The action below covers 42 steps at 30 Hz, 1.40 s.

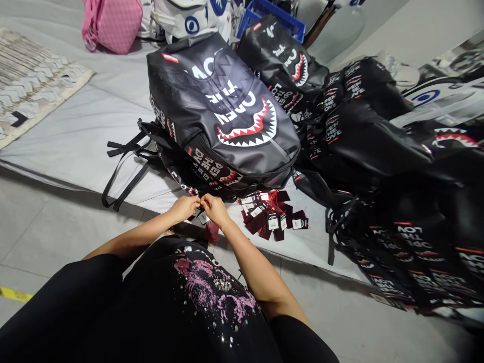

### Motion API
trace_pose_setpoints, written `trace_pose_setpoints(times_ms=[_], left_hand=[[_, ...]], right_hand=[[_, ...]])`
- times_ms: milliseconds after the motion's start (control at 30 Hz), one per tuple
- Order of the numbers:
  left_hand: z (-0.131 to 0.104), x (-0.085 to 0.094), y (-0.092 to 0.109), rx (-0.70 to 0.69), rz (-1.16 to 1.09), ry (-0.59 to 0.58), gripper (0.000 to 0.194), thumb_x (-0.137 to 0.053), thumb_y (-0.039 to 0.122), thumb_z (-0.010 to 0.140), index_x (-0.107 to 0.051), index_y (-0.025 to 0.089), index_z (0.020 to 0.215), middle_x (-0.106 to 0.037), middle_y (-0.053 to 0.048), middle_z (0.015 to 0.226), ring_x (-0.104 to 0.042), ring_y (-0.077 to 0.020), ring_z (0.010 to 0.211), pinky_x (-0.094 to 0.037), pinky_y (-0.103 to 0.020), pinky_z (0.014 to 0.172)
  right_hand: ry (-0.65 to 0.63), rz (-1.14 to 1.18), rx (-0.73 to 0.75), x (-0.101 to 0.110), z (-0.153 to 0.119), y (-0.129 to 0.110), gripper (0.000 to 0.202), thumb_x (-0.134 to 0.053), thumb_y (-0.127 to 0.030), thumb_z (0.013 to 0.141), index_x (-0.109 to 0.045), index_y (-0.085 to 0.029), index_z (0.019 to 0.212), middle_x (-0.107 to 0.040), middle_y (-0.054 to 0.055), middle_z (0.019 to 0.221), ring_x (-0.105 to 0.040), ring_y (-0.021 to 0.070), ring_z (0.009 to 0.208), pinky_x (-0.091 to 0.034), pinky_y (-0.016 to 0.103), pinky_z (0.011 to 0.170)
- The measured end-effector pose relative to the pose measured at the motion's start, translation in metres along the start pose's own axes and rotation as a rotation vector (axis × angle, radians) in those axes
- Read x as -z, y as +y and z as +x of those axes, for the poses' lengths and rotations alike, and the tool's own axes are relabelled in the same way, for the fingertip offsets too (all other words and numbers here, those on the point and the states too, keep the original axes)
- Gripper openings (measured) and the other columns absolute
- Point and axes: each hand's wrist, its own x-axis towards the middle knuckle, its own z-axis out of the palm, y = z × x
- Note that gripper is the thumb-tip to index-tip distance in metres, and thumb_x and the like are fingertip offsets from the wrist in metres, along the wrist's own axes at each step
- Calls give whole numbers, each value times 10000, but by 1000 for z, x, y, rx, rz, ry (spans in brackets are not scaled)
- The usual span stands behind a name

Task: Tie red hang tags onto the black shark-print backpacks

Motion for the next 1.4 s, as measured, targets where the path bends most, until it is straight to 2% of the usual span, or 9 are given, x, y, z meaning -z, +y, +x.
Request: trace_pose_setpoints(times_ms=[167, 300, 433, 567, 833, 967, 1100, 1233, 1400], left_hand=[[1, 3, 0, 38, 51, 98, 72, -623, 287, 785, -619, 219, 808, -667, 9, 692, -631, -165, 670, -395, -238, 597], [2, 3, 0, -1, -72, -34, 128, -504, 245, 850, -626, 218, 823, -685, 22, 729, -624, -126, 616, -403, -220, 581], [3, 2, 0, 8, 25, 76, 83, -614, 296, 781, -619, 216, 803, -674, 17, 697, -625, -148, 651, -394, -226, 580], [3, 1, 1, 4, -117, -69, 134, -496, 229, 845, -627, 208, 859, -687, 21, 746, -629, -115, 587, -401, -211, 559], [3, 1, -1, 1, -138, -45, 131, -503, 262, 849, -620, 208, 822, -683, 21, 726, -626, -119, 604, -401, -210, 561], [4, 0, -3, 0, 6, 84, 79, -624, 285, 771, -605, 209, 760, -659, 15, 674, -609, -141, 640, -392, -224, 581], [3, 3, 1, -10, -62, -50, 112, -518, 256, 839, -619, 212, 822, -677, 17, 743, -608, -121, 618, -404, -219, 593], [0, 7, 5, 25, 101, 68, 88, -579, 293, 804, -623, 216, 810, -684, -1, 757, -620, -155, 694, -407, -237, 635], [1, 8, 3, 12, 55, -33, 182, -473, 305, 872, -640, 236, 895, -692, 6, 801, -628, -146, 686, -404, -240, 632]], right_hand=[[27, 119, -47, 1, -1, 0, 75, -507, -181, 822, -565, -212, 786, -573, -25, 658, -495, 133, 612, -363, 234, 659], [31, 199, -65, 3, -1, 0, 77, -494, -188, 813, -563, -212, 788, -589, -25, 684, -506, 127, 622, -367, 227, 638], [49, 210, -74, 3, -1, -1, 73, -498, -201, 810, -556, -211, 767, -576, -28, 673, -495, 125, 614, -369, 228, 637], [43, 233, -77, 3, -1, 0, 70, -499, -190, 805, -552, -212, 765, -579, -29, 671, -497, 122, 611, -367, 226, 633], [55, 255, -94, 2, -2, 0, 65, -501, -211, 800, -552, -213, 759, -575, -30, 672, -497, 126, 614, -357, 230, 622], [56, 271, -100, 1, -3, -2, 65, -501, -213, 801, -544, -211, 752, -571, -30, 668, -488, 124, 609, -357, 229, 622], [52, 272, -94, 0, -4, -2, 61, -500, -204, 801, -545, -210, 760, -574, -32, 678, -492, 122, 618, -361, 226, 632], [71, 298, -102, -1, -4, -3, 61, -507, -209, 803, -538, -209, 750, -565, -36, 676, -488, 120, 616, -352, 226, 625], [69, 316, -95, -1, -5, -4, 59, -497, -181, 800, -532, -206, 759, -555, -39, 672, -491, 118, 626, -354, 222, 636]])
